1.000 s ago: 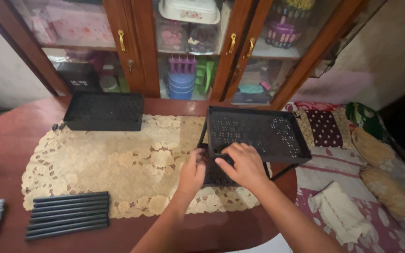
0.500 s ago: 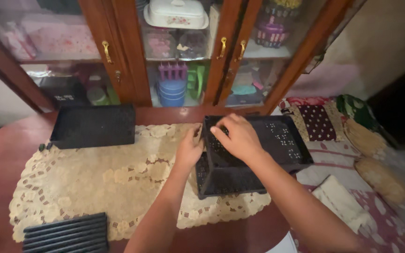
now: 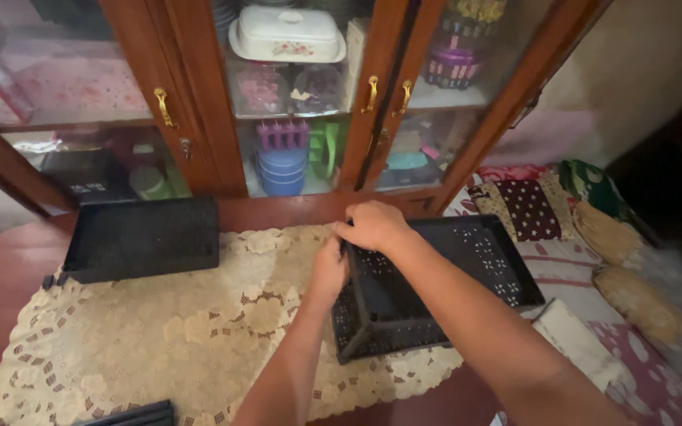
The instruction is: The person assembles a black plastic three-tiered shelf by inserting vertical poles into the corners of the trays. They repeatedly insert and remove the poles to adjust the fit, stacking the trays on a table covered with a lace cloth.
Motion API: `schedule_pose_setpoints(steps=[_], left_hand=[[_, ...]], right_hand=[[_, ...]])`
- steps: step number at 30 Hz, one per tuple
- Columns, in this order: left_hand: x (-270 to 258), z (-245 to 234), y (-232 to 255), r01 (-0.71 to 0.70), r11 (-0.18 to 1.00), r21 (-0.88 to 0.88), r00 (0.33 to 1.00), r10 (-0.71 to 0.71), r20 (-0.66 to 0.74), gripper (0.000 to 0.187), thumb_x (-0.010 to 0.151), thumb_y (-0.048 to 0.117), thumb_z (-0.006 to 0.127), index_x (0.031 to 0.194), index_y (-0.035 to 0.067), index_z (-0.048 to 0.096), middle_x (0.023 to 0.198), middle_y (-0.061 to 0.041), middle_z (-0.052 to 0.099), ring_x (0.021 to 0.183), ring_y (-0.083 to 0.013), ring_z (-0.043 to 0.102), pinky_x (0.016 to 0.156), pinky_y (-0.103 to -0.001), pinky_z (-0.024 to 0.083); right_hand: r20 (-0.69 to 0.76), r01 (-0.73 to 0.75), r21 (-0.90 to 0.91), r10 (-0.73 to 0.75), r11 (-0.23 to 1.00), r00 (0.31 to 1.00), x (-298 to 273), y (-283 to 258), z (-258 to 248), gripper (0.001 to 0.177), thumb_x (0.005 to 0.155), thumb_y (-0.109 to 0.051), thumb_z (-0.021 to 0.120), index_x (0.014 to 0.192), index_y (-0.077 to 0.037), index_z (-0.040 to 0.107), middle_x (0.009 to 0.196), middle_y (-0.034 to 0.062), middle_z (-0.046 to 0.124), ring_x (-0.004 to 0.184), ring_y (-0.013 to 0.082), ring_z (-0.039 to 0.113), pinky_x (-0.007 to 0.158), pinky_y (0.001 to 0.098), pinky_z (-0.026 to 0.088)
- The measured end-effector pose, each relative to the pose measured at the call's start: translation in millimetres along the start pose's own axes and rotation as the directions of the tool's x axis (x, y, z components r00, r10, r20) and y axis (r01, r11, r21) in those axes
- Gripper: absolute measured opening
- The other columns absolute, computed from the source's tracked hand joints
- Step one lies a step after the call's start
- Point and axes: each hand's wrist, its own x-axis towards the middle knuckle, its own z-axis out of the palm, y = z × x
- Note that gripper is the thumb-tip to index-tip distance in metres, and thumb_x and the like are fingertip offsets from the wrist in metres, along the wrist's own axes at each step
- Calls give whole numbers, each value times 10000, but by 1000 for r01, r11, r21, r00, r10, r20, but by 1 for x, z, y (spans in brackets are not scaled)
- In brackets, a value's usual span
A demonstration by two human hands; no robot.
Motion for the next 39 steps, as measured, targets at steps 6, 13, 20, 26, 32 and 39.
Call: schedule_pose_setpoints(steps=[6,13,20,26,32,39], left_hand=[[4,4,-9,-89,993,-81,995,92,37,307,951,116,526,1217,-19,599,1123,-289,710,1098,-430,694,925,-447,527],[8,10,-18,-63,998,22,998,63,17,388,929,229,598,1221,-26,587,1074,-312,694,1057,-490,651,874,-477,525],[10,15,-23,17,996,-87,1000,-18,-2,370,880,257,635,1123,-22,636,1000,-276,724,922,-413,743,785,-429,569],[12,18,-26,-1,979,-202,1000,0,-2,339,865,229,665,1067,-44,662,940,-219,761,860,-268,735,759,-383,565],[13,18,-32,82,976,-201,997,-77,31,301,861,217,663,1032,-30,686,880,-175,759,768,-188,692,696,-346,553],[15,25,-46,2,964,-267,1000,0,8,258,865,183,673,1011,-30,692,878,-137,768,767,-145,684,687,-327,547]], right_hand=[[-4,31,29,-31,999,1000,5,7,12,427,831,-463,569,1011,-135,775,1077,145,740,1056,357,681,913,487,529],[-9,70,63,-69,996,998,5,7,10,419,867,-440,548,980,-100,763,1045,164,733,1035,371,679,900,496,526],[-25,60,69,-58,996,998,-1,2,1,410,855,-432,549,949,-100,770,1017,173,734,1015,372,678,890,498,518],[-35,78,54,-77,995,996,2,3,3,406,867,-423,533,920,-101,775,1000,168,739,1008,369,681,891,496,518],[-24,73,63,-72,995,997,4,2,3,398,872,-418,534,914,-105,776,984,160,744,994,363,687,886,493,520],[-14,59,82,-58,995,998,2,0,0,387,865,-413,545,913,-109,779,981,160,743,992,363,687,886,486,521]])
